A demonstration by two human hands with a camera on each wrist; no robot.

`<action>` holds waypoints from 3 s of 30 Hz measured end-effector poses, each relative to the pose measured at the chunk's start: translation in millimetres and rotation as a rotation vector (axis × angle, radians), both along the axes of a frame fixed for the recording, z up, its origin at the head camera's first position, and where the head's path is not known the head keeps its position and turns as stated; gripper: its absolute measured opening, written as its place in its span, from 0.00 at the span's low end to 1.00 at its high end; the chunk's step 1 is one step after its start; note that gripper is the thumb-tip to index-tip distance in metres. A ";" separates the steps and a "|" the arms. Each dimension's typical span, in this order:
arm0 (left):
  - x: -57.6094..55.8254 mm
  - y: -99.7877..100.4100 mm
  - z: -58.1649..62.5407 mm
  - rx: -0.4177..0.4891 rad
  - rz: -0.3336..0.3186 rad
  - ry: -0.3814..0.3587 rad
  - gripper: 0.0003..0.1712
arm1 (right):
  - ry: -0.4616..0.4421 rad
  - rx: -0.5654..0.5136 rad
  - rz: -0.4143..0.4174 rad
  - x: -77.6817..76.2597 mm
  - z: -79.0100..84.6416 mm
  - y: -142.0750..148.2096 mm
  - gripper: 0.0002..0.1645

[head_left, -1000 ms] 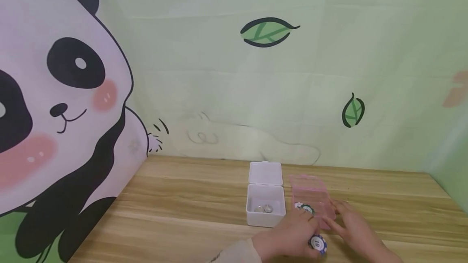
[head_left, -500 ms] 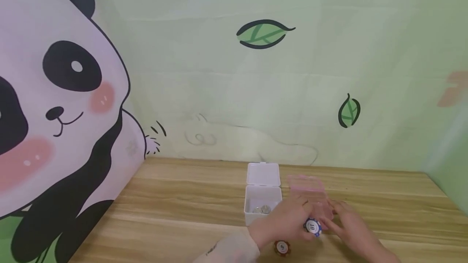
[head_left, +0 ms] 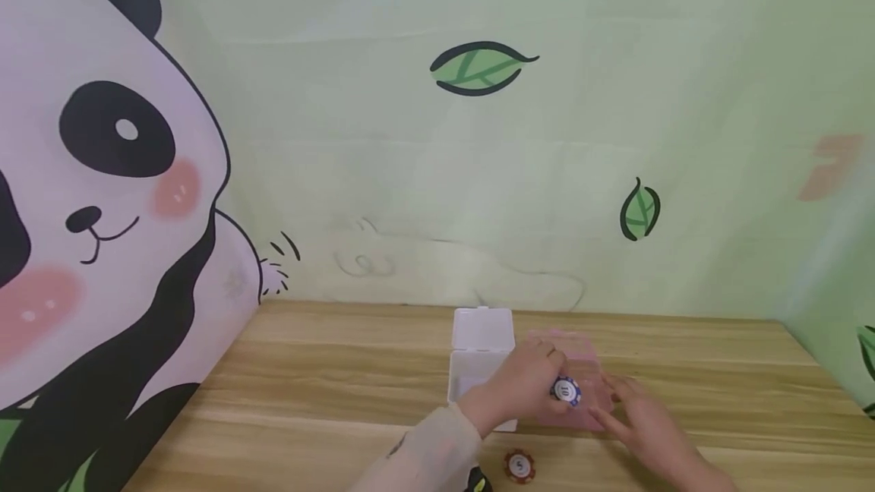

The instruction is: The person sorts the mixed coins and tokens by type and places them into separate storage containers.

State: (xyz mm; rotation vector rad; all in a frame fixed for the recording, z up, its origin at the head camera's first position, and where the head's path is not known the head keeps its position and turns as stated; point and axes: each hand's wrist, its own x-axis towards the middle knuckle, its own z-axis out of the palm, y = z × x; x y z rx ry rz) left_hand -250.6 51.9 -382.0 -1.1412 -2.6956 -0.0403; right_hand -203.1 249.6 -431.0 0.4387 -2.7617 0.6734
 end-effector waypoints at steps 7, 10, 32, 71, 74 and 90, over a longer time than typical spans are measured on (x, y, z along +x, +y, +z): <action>-11.3 9.3 -5.2 -0.020 0.033 0.046 0.21 | 0.009 -0.006 0.003 0.4 0.8 0.2 0.34; -14.6 12.8 -6.8 -0.029 0.051 0.016 0.21 | 0.030 -0.007 0.008 -0.1 0.3 -0.4 0.34; -22.7 21.2 -15.6 -0.011 0.014 -0.036 0.17 | 0.033 0.014 0.003 1.3 0.1 0.3 0.34; 16.2 1.7 7.0 0.011 -0.079 0.074 0.21 | -0.016 0.009 -0.004 1.0 -0.4 -0.2 0.33; 21.6 1.5 6.3 0.026 -0.109 0.131 0.21 | -0.011 0.004 -0.005 0.7 -1.3 0.0 0.32; 44.4 0.2 -9.2 0.010 -0.193 0.156 0.21 | -0.040 0.001 0.016 2.5 0.5 1.4 0.35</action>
